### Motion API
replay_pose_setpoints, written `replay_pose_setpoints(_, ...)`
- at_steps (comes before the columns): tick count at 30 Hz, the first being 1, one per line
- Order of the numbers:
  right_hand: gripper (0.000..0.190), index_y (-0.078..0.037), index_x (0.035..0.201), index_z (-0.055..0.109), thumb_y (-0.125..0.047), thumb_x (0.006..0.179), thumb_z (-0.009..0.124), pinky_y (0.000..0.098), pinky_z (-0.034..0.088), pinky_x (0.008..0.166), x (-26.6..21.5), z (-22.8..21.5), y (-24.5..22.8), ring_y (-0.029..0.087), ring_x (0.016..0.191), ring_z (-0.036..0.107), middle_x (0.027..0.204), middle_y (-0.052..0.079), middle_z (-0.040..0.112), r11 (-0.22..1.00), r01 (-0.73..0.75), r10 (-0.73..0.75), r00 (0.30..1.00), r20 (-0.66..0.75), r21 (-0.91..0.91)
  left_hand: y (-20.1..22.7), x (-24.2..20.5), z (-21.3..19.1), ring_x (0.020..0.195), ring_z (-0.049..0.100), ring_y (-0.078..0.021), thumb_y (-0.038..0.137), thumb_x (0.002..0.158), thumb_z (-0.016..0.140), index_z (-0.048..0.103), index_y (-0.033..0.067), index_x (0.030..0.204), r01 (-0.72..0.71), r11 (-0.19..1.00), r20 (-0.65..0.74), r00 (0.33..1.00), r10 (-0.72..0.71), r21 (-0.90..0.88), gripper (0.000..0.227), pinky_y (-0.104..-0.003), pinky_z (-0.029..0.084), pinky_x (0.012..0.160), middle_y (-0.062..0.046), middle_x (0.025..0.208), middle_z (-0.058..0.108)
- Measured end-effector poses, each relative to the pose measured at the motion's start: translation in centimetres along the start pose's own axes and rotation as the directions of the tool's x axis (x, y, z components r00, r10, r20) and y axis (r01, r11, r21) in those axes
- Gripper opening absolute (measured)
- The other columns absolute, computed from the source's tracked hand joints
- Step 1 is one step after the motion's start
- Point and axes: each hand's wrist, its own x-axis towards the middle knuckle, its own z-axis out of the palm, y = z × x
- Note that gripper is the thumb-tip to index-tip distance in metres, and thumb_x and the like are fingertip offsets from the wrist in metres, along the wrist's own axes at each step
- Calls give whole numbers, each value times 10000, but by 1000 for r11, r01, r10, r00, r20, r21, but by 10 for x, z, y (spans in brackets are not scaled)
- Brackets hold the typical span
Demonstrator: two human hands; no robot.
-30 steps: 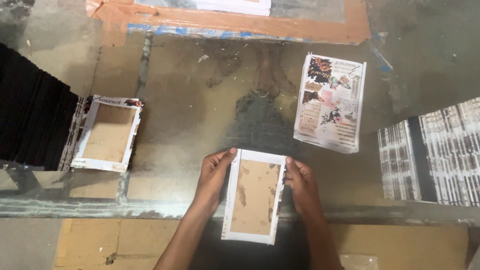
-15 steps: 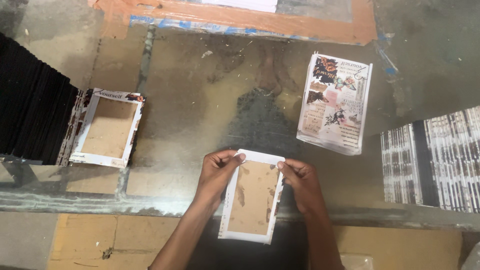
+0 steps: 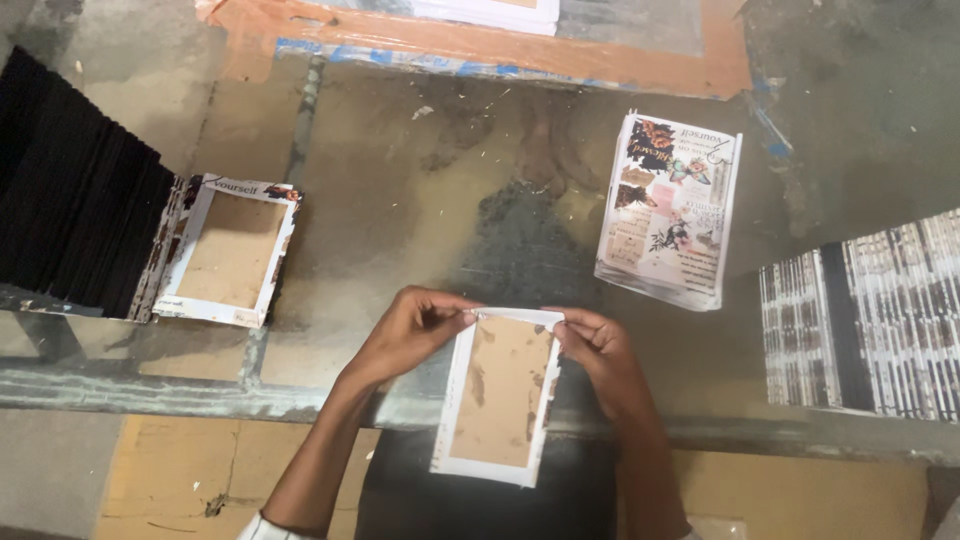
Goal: The person places a brown cardboard sheet into a printed paper cover, folds the cover edges over the cardboard, and presses the edges to secure them. The person repeats this process for multiple units, stacking the finished items on the table.
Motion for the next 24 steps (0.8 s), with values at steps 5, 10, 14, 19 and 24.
replay_pose_setpoints(5, 171, -69, 1018, 811, -115, 857, 776, 369, 473, 961, -5, 14, -14, 249, 1029, 650, 1024, 53, 805, 634, 357, -464, 885, 32, -686, 7, 3, -2, 981, 690, -200, 128, 855, 739, 820, 136, 1038, -205, 904, -91, 962, 256, 375, 200, -344, 580, 850, -69, 1024, 745)
replay_pose_setpoints(10, 111, -110, 928, 804, -123, 819, 788, 408, 473, 944, -14, 28, -13, 306, 1064, 579, 1086, 15, 769, 440, 354, -586, 810, 35, -825, 13, -2, -7, 1363, 465, -412, 162, 755, 839, 608, 100, 1246, -537, 562, 117, 781, 614, 629, 546, -472, 370, 1132, -169, 1330, 644)
replay_pose_setpoints(14, 164, -106, 1005, 755, -147, 848, 779, 417, 476, 1026, -13, 28, -16, 307, 1184, 597, 1140, 28, 755, 437, 386, -555, 826, 94, -813, 8, -10, -3, 1365, 502, -376, 212, 824, 799, 443, 86, 1478, -467, 721, 252, 884, 394, 512, 755, -447, 380, 1164, -194, 1441, 566)
replay_pose_setpoints(19, 824, 75, 1433, 435, -340, 823, 800, 523, 322, 1157, -16, 27, -26, 394, 1376, 462, 1431, 242, 544, 445, 595, -399, 801, 447, -669, -7, -20, 5, 1321, 585, -311, 250, 931, 701, 567, 40, 1410, -559, 542, 346, 824, 449, 628, 539, -426, 410, 1155, -158, 1407, 651)
replay_pose_setpoints(24, 768, 59, 1504, 383, -308, 922, 724, 473, 362, 1185, -22, 32, -30, 366, 1390, 502, 1496, 238, 519, 359, 615, -308, 788, 532, -702, -12, -23, 7, 1306, 598, -271, 236, 938, 663, 571, 9, 1413, -609, 371, 398, 766, 505, 701, 535, -408, 425, 1148, -166, 1374, 645)
